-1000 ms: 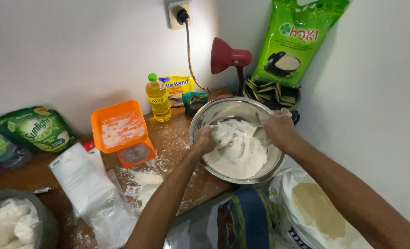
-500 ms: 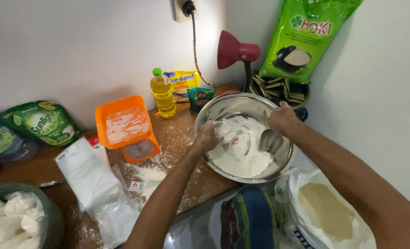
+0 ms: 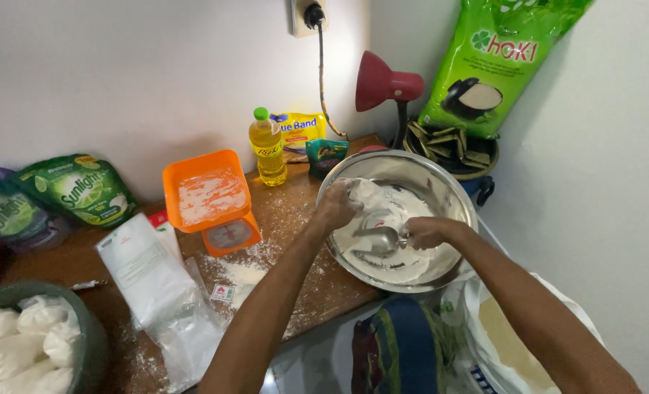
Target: Measuring and mixing flour using a scale, scoop, and bowl for packaging.
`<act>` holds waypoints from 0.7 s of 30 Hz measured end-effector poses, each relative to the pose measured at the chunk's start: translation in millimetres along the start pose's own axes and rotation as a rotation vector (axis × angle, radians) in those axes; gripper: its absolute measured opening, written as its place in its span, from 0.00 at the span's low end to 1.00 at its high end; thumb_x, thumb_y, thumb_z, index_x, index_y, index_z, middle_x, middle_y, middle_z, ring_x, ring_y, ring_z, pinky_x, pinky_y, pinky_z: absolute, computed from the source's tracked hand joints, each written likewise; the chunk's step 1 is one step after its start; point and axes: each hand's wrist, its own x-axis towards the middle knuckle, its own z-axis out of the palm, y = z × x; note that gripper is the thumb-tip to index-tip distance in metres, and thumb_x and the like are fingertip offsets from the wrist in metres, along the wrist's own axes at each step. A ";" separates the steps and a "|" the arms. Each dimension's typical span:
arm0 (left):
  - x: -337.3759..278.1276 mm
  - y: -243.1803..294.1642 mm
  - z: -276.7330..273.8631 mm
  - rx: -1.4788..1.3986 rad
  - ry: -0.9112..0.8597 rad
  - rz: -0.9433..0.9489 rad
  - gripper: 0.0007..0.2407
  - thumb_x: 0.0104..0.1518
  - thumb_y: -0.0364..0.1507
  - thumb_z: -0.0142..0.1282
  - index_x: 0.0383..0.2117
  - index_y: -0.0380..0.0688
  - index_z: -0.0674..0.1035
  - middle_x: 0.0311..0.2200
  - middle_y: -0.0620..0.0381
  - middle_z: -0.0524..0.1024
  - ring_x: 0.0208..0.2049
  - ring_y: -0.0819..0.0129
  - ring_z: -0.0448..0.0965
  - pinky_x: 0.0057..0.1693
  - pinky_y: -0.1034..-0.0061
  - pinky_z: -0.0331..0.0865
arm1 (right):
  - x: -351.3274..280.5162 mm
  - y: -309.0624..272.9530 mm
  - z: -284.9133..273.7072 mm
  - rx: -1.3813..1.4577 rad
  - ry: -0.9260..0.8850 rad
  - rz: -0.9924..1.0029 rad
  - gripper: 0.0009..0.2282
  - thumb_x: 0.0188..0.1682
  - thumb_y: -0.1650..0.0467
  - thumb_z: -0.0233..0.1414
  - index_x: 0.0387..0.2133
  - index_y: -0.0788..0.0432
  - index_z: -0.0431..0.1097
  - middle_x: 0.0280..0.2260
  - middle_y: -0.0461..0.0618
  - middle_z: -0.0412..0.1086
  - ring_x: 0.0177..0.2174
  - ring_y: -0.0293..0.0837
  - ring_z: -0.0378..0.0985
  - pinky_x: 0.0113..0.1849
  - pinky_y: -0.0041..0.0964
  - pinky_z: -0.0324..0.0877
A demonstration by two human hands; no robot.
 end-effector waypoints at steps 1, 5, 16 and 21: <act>-0.4 3.4 -4.5 0.003 0.002 0.001 0.24 0.49 0.35 0.66 0.56 0.55 0.78 0.54 0.57 0.77 0.57 0.54 0.77 0.62 0.61 0.73 | -6.0 -19.6 -1.2 -0.001 0.002 -0.003 0.06 0.45 0.74 0.54 0.26 0.65 0.78 0.22 0.58 0.76 0.23 0.48 0.77 0.31 0.44 0.72; -2.8 20.6 -18.8 0.050 0.044 0.028 0.25 0.50 0.35 0.66 0.58 0.55 0.77 0.54 0.53 0.77 0.57 0.52 0.76 0.63 0.60 0.72 | -11.1 -59.6 5.8 0.122 0.130 -0.100 0.07 0.48 0.74 0.53 0.33 0.68 0.74 0.25 0.59 0.75 0.25 0.51 0.77 0.32 0.45 0.73; 22.7 28.9 -41.6 -0.037 0.084 -0.022 0.26 0.49 0.36 0.66 0.59 0.61 0.76 0.57 0.60 0.75 0.61 0.57 0.73 0.65 0.63 0.70 | -41.7 -87.3 -0.4 0.415 0.283 -0.182 0.07 0.54 0.75 0.48 0.34 0.66 0.73 0.26 0.52 0.69 0.28 0.46 0.68 0.35 0.42 0.68; 34.3 22.0 -34.4 0.010 0.092 -0.029 0.26 0.48 0.37 0.66 0.58 0.64 0.77 0.56 0.61 0.76 0.59 0.58 0.75 0.64 0.64 0.71 | -89.1 -94.9 -33.4 0.215 0.224 -0.088 0.08 0.53 0.76 0.49 0.42 0.65 0.74 0.30 0.51 0.71 0.32 0.45 0.71 0.40 0.39 0.71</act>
